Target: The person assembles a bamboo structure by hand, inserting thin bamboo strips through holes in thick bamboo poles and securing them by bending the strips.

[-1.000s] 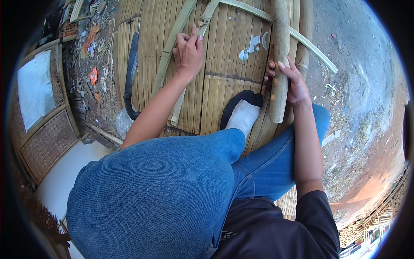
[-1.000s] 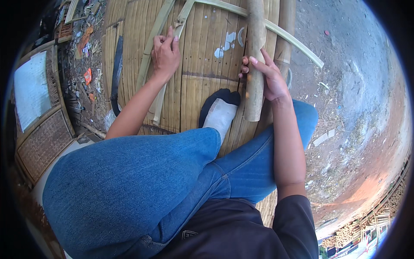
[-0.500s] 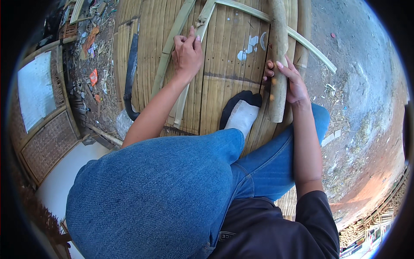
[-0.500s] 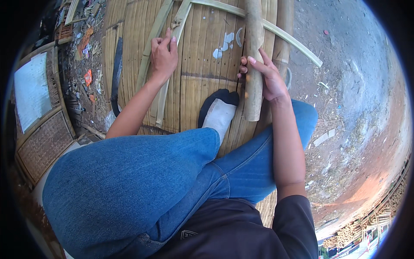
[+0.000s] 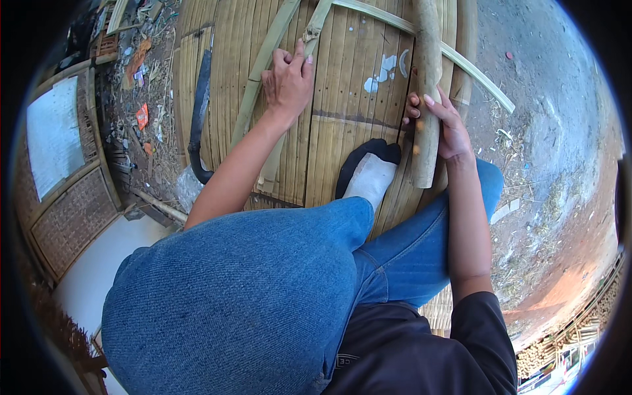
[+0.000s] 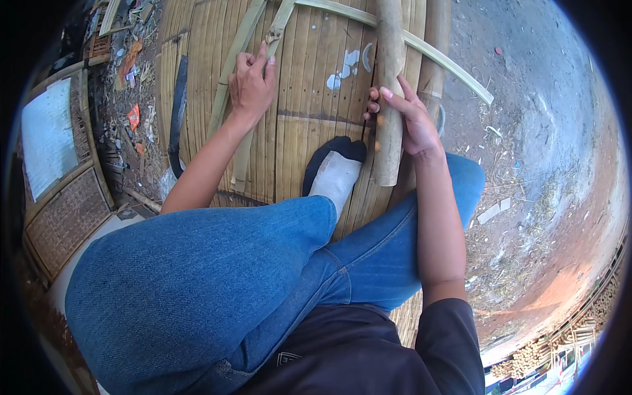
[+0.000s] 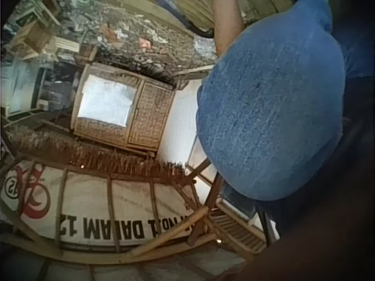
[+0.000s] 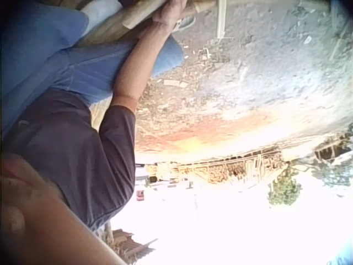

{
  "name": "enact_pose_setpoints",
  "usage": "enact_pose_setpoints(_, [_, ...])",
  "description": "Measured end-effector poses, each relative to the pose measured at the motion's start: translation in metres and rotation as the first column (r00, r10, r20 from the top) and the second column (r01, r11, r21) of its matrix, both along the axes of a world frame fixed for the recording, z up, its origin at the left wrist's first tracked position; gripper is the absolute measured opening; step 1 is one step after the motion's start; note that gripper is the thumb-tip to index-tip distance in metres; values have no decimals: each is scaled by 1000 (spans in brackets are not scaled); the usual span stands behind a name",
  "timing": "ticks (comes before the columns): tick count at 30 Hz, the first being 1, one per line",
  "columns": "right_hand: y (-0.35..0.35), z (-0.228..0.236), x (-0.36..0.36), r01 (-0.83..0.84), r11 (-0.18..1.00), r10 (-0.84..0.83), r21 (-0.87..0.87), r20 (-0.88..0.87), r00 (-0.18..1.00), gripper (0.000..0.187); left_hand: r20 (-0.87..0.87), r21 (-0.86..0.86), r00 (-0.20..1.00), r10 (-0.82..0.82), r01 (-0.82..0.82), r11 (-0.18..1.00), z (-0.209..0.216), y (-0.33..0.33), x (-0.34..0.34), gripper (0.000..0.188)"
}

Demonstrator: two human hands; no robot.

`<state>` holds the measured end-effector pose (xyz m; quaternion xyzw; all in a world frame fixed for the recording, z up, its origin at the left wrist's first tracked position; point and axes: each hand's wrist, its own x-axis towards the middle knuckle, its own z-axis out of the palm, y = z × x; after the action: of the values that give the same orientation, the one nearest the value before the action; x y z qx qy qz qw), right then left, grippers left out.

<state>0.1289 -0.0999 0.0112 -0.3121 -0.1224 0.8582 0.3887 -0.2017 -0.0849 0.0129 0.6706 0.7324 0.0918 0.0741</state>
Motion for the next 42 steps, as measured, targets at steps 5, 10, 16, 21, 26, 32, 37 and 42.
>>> enact_pose_setpoints(5, [0, -2, 0, -1, 1000, 1, 1, 4, 1000, 90, -24, 50, 998, -59, 60, 997, -5, 0, -7, 46])
enact_pose_setpoints(10, [0, -2, 1, 7, 1000, -7, -16, 21, 1000, 93, -10, 64, 997, -72, 72, 995, -8, 0, -8, 44])
enact_pose_setpoints(16, [0, -1, 0, 2, 1000, -2, 4, -12, 1000, 91, 19, 47, 998, -56, 55, 997, -7, 1, -10, 44])
enact_pose_setpoints(21, [0, 0, 0, 4, 1000, -4, -3, 7, 1000, 90, 55, 31, 998, -41, 39, 999, -4, 2, -12, 44])
enact_pose_setpoints(26, [0, 1, 0, 8, 1000, -7, -7, 18, 1000, 90, -18, 103, 993, -117, 118, 988, -2, 6, -15, 43])
enact_pose_setpoints(32, [1, 0, 0, 6, 1000, -6, -2, 11, 1000, 94, 37, 45, 997, -72, 71, 997, -4, 4, -14, 43])
enact_pose_setpoints(37, [0, -2, 0, 8, 1000, -8, -6, 0, 1000, 98, 39, 55, 996, -76, 74, 996, -3, 4, -16, 42])
enact_pose_setpoints(42, [0, -2, 1, 7, 1000, -7, -17, 6, 1000, 99, -29, 107, 994, -109, 112, 988, -4, 5, -18, 42])
